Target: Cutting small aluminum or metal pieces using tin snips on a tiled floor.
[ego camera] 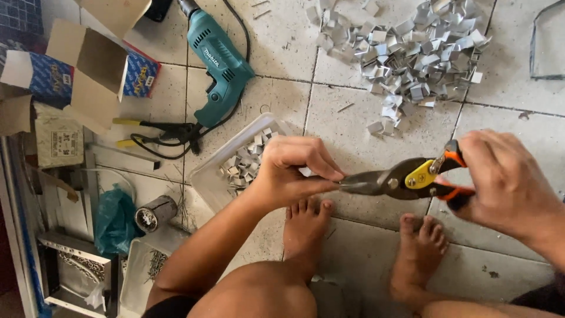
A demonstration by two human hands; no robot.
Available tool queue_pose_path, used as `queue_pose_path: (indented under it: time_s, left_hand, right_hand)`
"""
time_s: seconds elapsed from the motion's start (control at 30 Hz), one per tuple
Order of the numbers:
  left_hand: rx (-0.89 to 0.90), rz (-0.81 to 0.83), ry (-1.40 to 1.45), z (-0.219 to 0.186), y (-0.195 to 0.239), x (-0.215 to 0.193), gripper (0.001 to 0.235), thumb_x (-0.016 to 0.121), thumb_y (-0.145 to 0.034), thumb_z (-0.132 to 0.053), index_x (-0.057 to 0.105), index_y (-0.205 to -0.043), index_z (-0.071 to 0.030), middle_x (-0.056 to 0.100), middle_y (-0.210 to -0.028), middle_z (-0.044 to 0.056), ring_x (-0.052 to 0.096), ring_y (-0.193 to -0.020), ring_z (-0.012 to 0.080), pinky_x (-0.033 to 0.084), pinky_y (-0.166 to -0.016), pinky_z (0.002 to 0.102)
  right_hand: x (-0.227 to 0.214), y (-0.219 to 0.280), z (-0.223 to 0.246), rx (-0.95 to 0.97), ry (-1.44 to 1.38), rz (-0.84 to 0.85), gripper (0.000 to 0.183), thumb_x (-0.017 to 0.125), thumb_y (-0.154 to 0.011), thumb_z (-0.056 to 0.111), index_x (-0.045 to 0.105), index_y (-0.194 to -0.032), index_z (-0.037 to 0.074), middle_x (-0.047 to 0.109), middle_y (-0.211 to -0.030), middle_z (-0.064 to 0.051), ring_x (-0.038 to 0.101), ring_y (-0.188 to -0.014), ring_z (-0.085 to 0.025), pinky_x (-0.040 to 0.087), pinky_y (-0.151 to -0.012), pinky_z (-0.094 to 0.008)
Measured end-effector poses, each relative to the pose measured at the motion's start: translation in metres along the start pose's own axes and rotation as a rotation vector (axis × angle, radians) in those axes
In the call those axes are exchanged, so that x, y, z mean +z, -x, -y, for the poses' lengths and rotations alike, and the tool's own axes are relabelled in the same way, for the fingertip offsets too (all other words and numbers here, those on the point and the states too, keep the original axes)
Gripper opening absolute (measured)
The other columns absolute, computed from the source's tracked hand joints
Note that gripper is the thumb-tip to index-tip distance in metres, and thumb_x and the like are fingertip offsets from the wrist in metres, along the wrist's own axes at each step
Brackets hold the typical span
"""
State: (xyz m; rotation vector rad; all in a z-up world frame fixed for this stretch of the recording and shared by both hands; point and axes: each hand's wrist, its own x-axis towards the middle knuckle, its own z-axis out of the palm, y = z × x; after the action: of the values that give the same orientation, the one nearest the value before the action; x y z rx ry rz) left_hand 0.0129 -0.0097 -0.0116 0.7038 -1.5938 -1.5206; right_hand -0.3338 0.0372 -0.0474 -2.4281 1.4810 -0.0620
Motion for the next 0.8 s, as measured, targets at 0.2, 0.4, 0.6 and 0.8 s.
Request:
queue_pose_path:
  time_s: [0.2, 0.4, 0.6, 0.8]
  left_hand:
    - [0.010, -0.006, -0.028, -0.001, -0.002, 0.004, 0.019, 0.085, -0.075, 0.002, 0.067, -0.075, -0.004, 0.070, -0.081, 0.004, 0.071, -0.079, 0.0157, 0.058, -0.069, 0.025]
    - [0.036, -0.002, -0.074, 0.000, 0.003, 0.002, 0.016, 0.084, -0.078, 0.000, 0.069, -0.076, -0.005, 0.070, -0.079, 0.003, 0.071, -0.076, 0.0135, 0.056, -0.063, 0.022]
    - [-0.066, 0.012, -0.103, 0.000, 0.032, 0.007, 0.016, 0.085, -0.076, -0.001, 0.070, -0.080, -0.006, 0.072, -0.086, 0.004, 0.071, -0.082, 0.0152, 0.057, -0.070, 0.025]
    - [-0.286, 0.037, -1.039, 0.018, 0.062, -0.028, 0.021, 0.076, -0.069, -0.005, 0.063, -0.085, -0.011, 0.066, -0.092, 0.002, 0.056, -0.093, 0.0201, 0.051, -0.085, 0.032]
  right_hand:
    - [-0.009, -0.006, -0.001, -0.155, 0.061, -0.092, 0.089, 0.071, -0.063, 0.054, 0.049, -0.129, -0.001, 0.055, -0.120, -0.014, 0.052, -0.116, -0.032, 0.041, -0.108, -0.045]
    - [0.009, 0.000, -0.001, -0.080, 0.236, 0.036, 0.035, 0.061, -0.085, 0.009, 0.045, -0.115, 0.003, 0.058, -0.094, -0.010, 0.061, -0.091, -0.023, 0.054, -0.097, -0.038]
    - [-0.006, -0.007, 0.011, -0.056, -0.129, -0.028, 0.029, 0.075, -0.072, 0.012, 0.047, -0.079, 0.006, 0.054, -0.060, -0.004, 0.048, -0.047, -0.021, 0.042, -0.052, -0.038]
    - [0.024, 0.010, -0.006, 0.067, -0.179, -0.056, 0.054, 0.083, -0.057, 0.020, 0.061, -0.103, 0.001, 0.069, -0.093, -0.010, 0.065, -0.093, -0.026, 0.051, -0.097, -0.041]
